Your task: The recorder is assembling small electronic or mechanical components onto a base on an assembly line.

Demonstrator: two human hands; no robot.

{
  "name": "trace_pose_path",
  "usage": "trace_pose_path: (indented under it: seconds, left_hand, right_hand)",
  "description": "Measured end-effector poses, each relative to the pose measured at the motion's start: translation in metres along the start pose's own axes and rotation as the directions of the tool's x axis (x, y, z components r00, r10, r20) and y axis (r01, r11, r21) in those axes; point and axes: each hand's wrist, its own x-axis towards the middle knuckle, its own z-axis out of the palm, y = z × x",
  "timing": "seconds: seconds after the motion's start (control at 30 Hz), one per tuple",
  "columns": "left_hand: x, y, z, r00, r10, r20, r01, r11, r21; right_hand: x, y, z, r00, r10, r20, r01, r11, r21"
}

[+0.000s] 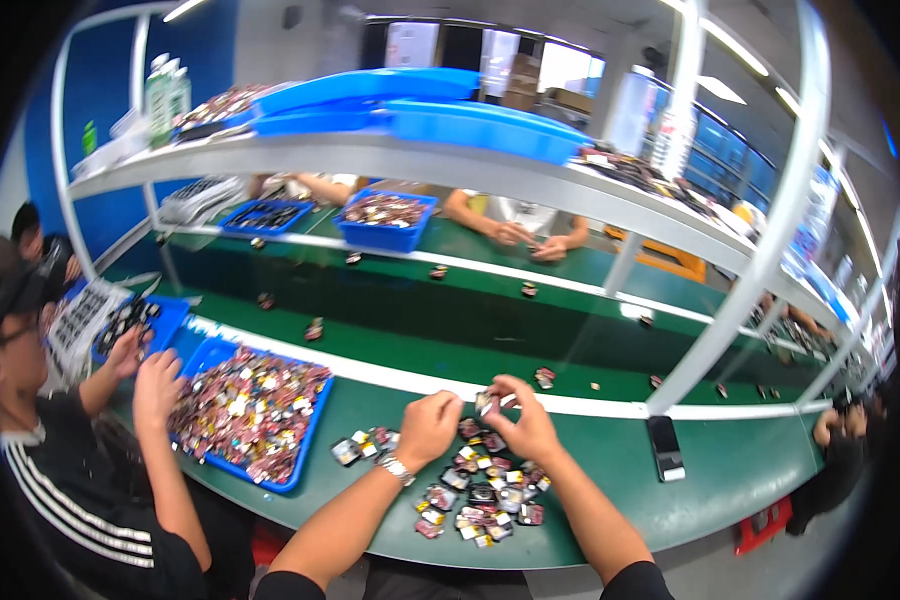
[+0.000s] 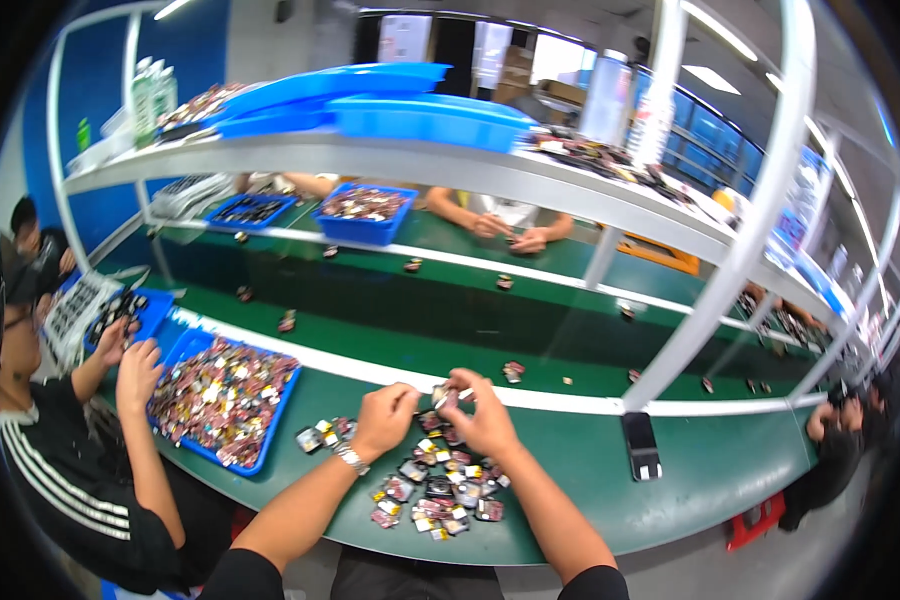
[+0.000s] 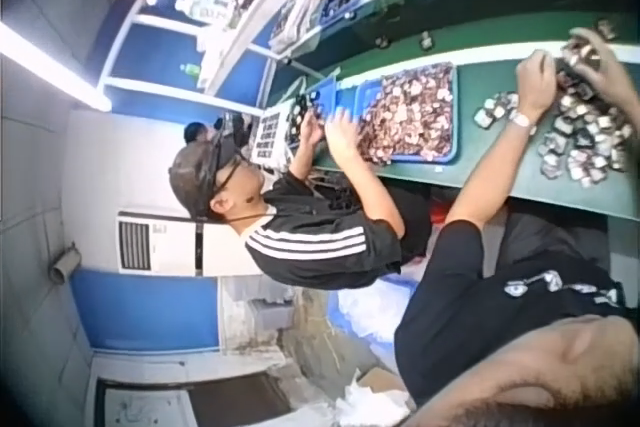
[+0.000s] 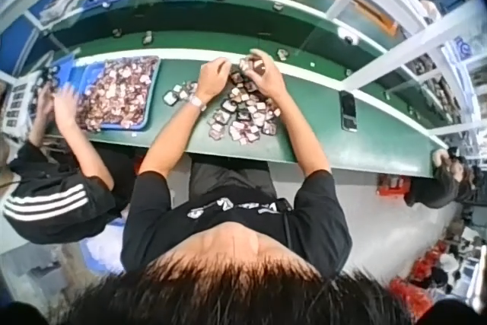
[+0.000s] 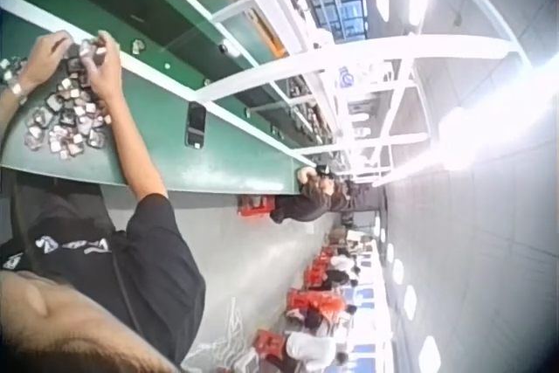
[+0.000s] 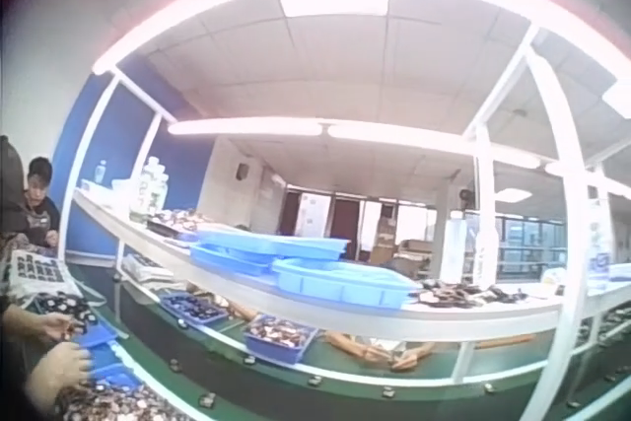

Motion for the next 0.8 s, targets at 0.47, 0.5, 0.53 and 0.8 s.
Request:
trace_pose_path:
  seconds: [0.47, 0.5, 0.53, 0.8]
  left_hand:
    - [-0.003, -0.009, 0.016, 0.647, -0.147, 0.748, 0.702, 0.496, -0.510]
    - [-0.005, -0.005, 0.017, 0.684, -0.178, 0.707, 0.690, 0.472, -0.549]
    - [-0.006, -0.002, 0.017, 0.718, -0.210, 0.663, 0.674, 0.448, -0.588]
    - [-0.003, -0.001, 0.019, 0.751, -0.191, 0.632, 0.643, 0.430, -0.634]
  right_hand:
    - [-0.037, -0.008, -0.022, 0.963, -0.255, 0.093, 0.265, 0.955, -0.129]
    - [-0.038, -0.011, -0.016, 0.974, -0.221, 0.046, 0.225, 0.968, -0.112]
    - [-0.039, -0.015, -0.012, 0.974, -0.222, 0.047, 0.226, 0.968, -0.112]
    - [-0.037, -0.023, 0.015, 0.962, -0.030, -0.273, -0.021, 0.983, -0.183]
